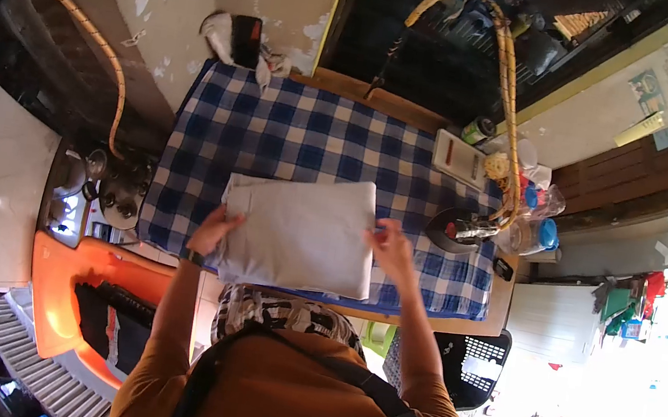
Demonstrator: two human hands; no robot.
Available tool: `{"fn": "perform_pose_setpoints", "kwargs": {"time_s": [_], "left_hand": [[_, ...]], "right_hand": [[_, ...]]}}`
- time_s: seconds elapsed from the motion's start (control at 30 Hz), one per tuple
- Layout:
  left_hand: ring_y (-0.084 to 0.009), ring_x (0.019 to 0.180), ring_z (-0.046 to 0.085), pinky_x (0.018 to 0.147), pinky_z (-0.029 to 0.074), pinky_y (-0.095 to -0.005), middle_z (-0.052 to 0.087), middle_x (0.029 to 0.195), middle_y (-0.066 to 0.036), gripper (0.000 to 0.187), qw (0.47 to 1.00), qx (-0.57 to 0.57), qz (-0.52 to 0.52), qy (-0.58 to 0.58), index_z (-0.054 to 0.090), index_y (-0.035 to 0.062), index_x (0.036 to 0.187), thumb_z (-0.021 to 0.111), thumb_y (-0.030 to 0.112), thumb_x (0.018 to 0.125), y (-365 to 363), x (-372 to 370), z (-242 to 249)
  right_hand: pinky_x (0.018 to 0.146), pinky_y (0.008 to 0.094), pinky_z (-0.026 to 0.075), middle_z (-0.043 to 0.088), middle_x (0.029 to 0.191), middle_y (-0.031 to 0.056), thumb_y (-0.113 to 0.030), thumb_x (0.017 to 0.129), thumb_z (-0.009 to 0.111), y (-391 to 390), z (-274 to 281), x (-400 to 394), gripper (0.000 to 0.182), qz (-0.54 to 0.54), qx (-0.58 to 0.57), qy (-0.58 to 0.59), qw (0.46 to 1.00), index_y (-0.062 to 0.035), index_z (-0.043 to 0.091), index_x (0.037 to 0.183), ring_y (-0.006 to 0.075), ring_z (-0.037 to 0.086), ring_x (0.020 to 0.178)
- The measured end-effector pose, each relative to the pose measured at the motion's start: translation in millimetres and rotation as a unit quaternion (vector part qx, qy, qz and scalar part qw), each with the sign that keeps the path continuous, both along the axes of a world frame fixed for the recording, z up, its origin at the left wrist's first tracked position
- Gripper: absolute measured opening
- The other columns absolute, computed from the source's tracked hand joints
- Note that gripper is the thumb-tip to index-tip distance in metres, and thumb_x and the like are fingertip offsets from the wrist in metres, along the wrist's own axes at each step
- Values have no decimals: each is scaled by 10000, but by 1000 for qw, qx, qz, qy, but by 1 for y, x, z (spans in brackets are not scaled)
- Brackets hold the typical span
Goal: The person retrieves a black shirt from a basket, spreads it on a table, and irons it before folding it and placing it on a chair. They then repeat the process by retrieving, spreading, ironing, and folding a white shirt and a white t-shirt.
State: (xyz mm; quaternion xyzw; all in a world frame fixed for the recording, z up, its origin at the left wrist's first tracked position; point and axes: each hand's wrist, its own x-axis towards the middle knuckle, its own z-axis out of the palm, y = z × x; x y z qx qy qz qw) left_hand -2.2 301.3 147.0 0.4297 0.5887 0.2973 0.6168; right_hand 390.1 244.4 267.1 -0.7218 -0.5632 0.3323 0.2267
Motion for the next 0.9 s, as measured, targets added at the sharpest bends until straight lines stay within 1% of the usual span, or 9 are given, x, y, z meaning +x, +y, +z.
{"fn": "perform_pose_setpoints", "kwargs": {"time_s": [0.07, 0.17, 0.23, 0.27, 0.33, 0.6, 0.7, 0.77, 0.9], "left_hand": [[-138, 1057, 527, 916, 406, -265, 595, 1157, -73, 580, 997, 34, -42, -51, 504, -5, 1242, 680, 377, 843, -5, 21, -5], [-113, 1010, 524, 890, 399, -249, 598, 1122, -48, 441, 997, 50, 3, -51, 524, -10, 1209, 553, 336, 937, -8, 28, -7], [-112, 1006, 523, 893, 396, -246, 601, 1111, -42, 431, 996, 69, 18, -58, 531, -10, 1195, 553, 335, 937, -11, 33, 4], [-110, 1002, 522, 897, 393, -242, 603, 1100, -37, 422, 994, 84, 31, -62, 537, -10, 1182, 554, 334, 937, -14, 32, 6], [-105, 991, 519, 888, 388, -240, 609, 1068, -30, 412, 993, 80, 61, -57, 552, -7, 1153, 551, 345, 939, -10, 26, -22], [-203, 948, 584, 809, 440, -298, 622, 1055, -154, 651, 984, 119, 47, 125, 539, -36, 1159, 651, 509, 821, -21, 32, -1], [-222, 950, 592, 809, 450, -309, 624, 1052, -172, 677, 984, 134, 51, 106, 536, -40, 1160, 676, 511, 793, -22, 33, -4], [-222, 953, 593, 814, 452, -308, 624, 1051, -173, 677, 984, 131, 53, 110, 533, -44, 1162, 678, 504, 793, -22, 34, -2], [-223, 955, 596, 816, 456, -309, 621, 1054, -176, 693, 985, 112, 49, 124, 526, -56, 1166, 687, 501, 785, -20, 34, -3]], "right_hand": [[855, 435, 440, 555, 1053, 188, -310, 783, 697, -7, -3, 76, 526, 46, 160, -281, 945, -32, 504, 1185, 335, 535, 991], [956, 449, 348, 498, 1108, 124, -190, 645, 753, -9, 32, 146, 662, 11, 128, -447, 885, -77, 488, 1241, 317, 434, 1116], [916, 440, 376, 480, 1109, 105, -141, 595, 739, -5, 12, 204, 687, 128, 157, -610, 766, -106, 514, 1243, 313, 410, 1110], [916, 440, 376, 480, 1109, 105, -141, 595, 739, -2, 6, 221, 687, 127, 159, -612, 764, -106, 514, 1243, 313, 410, 1110], [917, 431, 364, 483, 1054, 91, -138, 581, 745, 13, 4, 243, 661, 188, 70, -483, 853, -133, 556, 1214, 303, 420, 1066], [876, 419, 379, 491, 1031, 69, -245, 568, 794, 28, 7, 245, 635, 250, 40, -458, 852, -186, 594, 1169, 285, 429, 1038], [859, 417, 409, 535, 1028, 64, -338, 565, 815, 30, 9, 228, 686, 313, 26, -452, 835, -170, 585, 1189, 275, 474, 1052], [881, 418, 450, 592, 1048, 103, -364, 565, 803, 35, 18, 209, 683, 337, 7, -322, 885, -154, 594, 1181, 293, 542, 1047], [870, 399, 487, 637, 1099, 101, -372, 605, 746, 38, 6, 177, 611, 294, 15, -280, 914, -134, 609, 1151, 298, 600, 1014]]}}
